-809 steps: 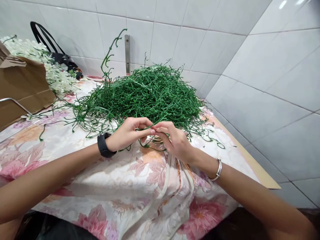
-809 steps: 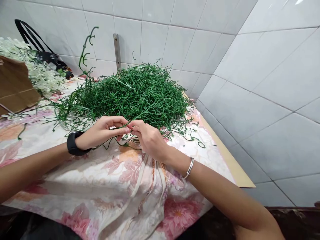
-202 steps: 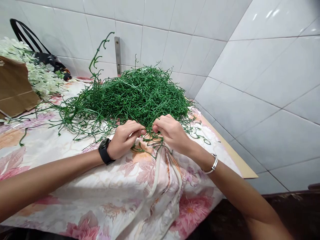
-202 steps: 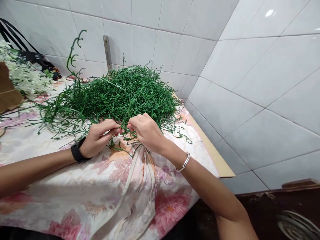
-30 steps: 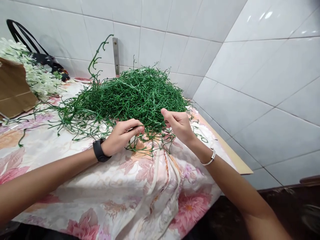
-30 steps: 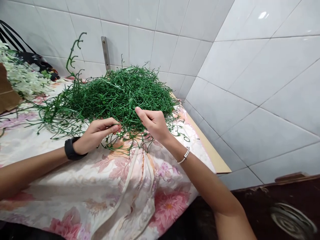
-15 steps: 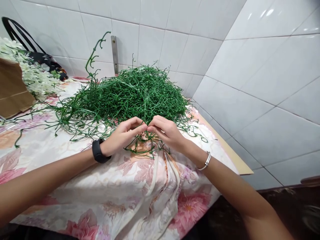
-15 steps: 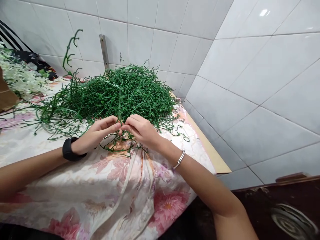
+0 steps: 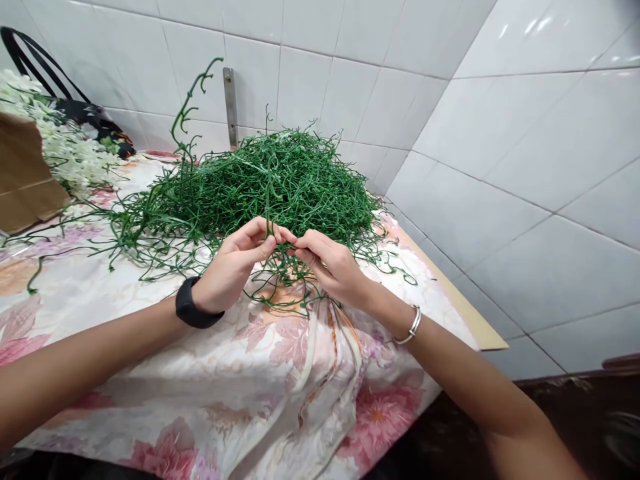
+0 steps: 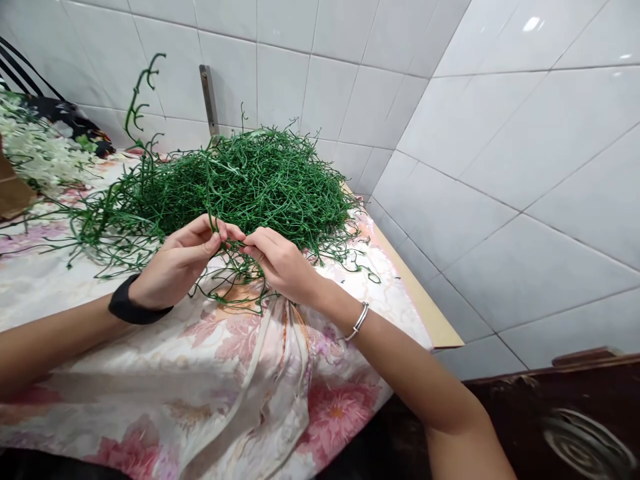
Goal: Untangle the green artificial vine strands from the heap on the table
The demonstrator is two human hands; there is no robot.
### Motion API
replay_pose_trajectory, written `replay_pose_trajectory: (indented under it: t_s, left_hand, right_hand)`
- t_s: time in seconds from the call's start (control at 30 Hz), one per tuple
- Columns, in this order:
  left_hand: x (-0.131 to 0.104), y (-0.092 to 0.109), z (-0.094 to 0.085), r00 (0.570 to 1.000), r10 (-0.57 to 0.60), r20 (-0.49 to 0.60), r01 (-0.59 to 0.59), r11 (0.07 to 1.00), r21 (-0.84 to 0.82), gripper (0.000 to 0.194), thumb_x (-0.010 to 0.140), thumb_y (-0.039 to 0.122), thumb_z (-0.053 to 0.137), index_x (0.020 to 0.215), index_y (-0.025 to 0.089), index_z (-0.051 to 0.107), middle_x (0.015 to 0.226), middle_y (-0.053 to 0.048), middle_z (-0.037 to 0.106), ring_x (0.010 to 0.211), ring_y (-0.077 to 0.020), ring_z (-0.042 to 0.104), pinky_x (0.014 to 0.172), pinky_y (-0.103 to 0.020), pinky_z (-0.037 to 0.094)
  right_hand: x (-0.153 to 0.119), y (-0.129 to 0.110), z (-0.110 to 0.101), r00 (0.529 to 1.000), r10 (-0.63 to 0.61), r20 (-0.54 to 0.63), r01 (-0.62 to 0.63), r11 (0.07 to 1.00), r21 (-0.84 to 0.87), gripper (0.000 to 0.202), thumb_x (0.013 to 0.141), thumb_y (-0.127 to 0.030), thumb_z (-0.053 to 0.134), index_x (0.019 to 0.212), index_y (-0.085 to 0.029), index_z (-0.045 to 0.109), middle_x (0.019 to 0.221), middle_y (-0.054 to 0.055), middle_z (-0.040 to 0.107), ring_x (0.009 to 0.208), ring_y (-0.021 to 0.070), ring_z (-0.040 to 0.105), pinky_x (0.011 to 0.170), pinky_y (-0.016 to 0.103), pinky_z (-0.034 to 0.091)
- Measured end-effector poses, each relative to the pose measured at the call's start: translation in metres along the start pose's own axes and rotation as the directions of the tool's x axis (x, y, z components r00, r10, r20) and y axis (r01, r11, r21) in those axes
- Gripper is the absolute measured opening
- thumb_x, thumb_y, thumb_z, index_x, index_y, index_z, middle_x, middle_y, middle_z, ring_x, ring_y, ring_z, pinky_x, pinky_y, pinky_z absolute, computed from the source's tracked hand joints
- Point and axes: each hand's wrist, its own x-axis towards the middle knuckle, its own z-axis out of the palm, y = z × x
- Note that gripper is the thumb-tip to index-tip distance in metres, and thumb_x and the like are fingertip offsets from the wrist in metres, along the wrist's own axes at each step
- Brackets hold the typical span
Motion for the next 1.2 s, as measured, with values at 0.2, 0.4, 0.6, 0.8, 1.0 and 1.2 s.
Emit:
replay_pose_trajectory:
  t_s: [0.2,0.4,0.6,0.8,1.0,1.2]
  left_hand:
    - [0.000,-0.001,0.001,0.993,-0.108,0.043,0.113,0.986,-0.120,0.006,0.079,0.021,0.056,0.077,0.017,0.052,0.073,0.001,0.051,0.074,-0.0102,0.048,0.074,-0.024,0.040]
    - [-0.001,-0.003,0.001,0.992,-0.125,0.033,0.128,0.988,-0.082,0.009,0.077,0.024,0.055,0.074,0.016,0.052,0.067,0.001,0.046,0.067,-0.0109,0.044,0.068,-0.024,0.038]
    - [0.000,0.002,0.001,0.995,-0.085,0.059,0.092,0.988,-0.125,0.008,0.075,0.020,0.057,0.073,0.017,0.050,0.071,0.000,0.050,0.073,-0.0120,0.048,0.075,-0.026,0.037]
    - [0.001,0.005,0.001,0.990,-0.062,0.127,0.087,0.976,-0.200,0.006,0.077,0.017,0.056,0.074,0.017,0.051,0.071,0.001,0.050,0.073,-0.0104,0.048,0.075,-0.022,0.036]
    - [0.003,0.008,-0.003,0.979,-0.041,0.199,0.075,0.983,-0.169,0.012,0.080,0.022,0.057,0.072,0.015,0.052,0.068,0.000,0.050,0.070,-0.0094,0.045,0.069,-0.020,0.035]
    - [0.003,0.021,-0.015,0.989,0.076,0.130,-0.073,0.997,-0.033,0.019,0.081,0.031,0.057,0.070,0.015,0.057,0.059,0.001,0.049,0.060,-0.0097,0.046,0.060,-0.022,0.036]
  right_hand:
    - [0.002,-0.001,-0.002,0.999,0.036,0.024,-0.037,0.998,0.057,0.013,0.089,-0.021,0.042,0.084,-0.014,0.053,0.072,0.001,0.049,0.066,0.0081,0.044,0.059,0.021,0.037]
    - [0.005,-0.001,-0.004,0.998,0.006,0.058,-0.010,0.998,0.065,0.012,0.086,-0.021,0.049,0.080,-0.013,0.055,0.069,0.000,0.049,0.064,0.0075,0.043,0.059,0.020,0.036]
    - [0.010,0.000,-0.012,0.997,0.081,0.011,-0.081,0.988,0.131,0.019,0.086,-0.023,0.049,0.070,-0.013,0.053,0.065,-0.001,0.047,0.060,0.0063,0.041,0.057,0.020,0.033]
    - [0.012,-0.002,-0.015,0.984,0.176,0.037,-0.179,0.955,0.235,0.024,0.086,-0.028,0.048,0.067,-0.014,0.053,0.064,-0.001,0.049,0.059,0.0065,0.043,0.055,0.020,0.033]
    - [0.010,0.002,-0.023,0.980,0.199,0.000,-0.193,0.955,0.225,0.022,0.085,-0.025,0.050,0.066,-0.014,0.054,0.064,-0.001,0.050,0.059,0.0066,0.043,0.054,0.021,0.032]
    - [0.005,0.010,-0.031,0.963,0.238,-0.128,-0.202,0.948,0.245,0.025,0.086,-0.025,0.048,0.064,-0.015,0.051,0.061,-0.002,0.047,0.054,0.0053,0.037,0.050,0.022,0.028]
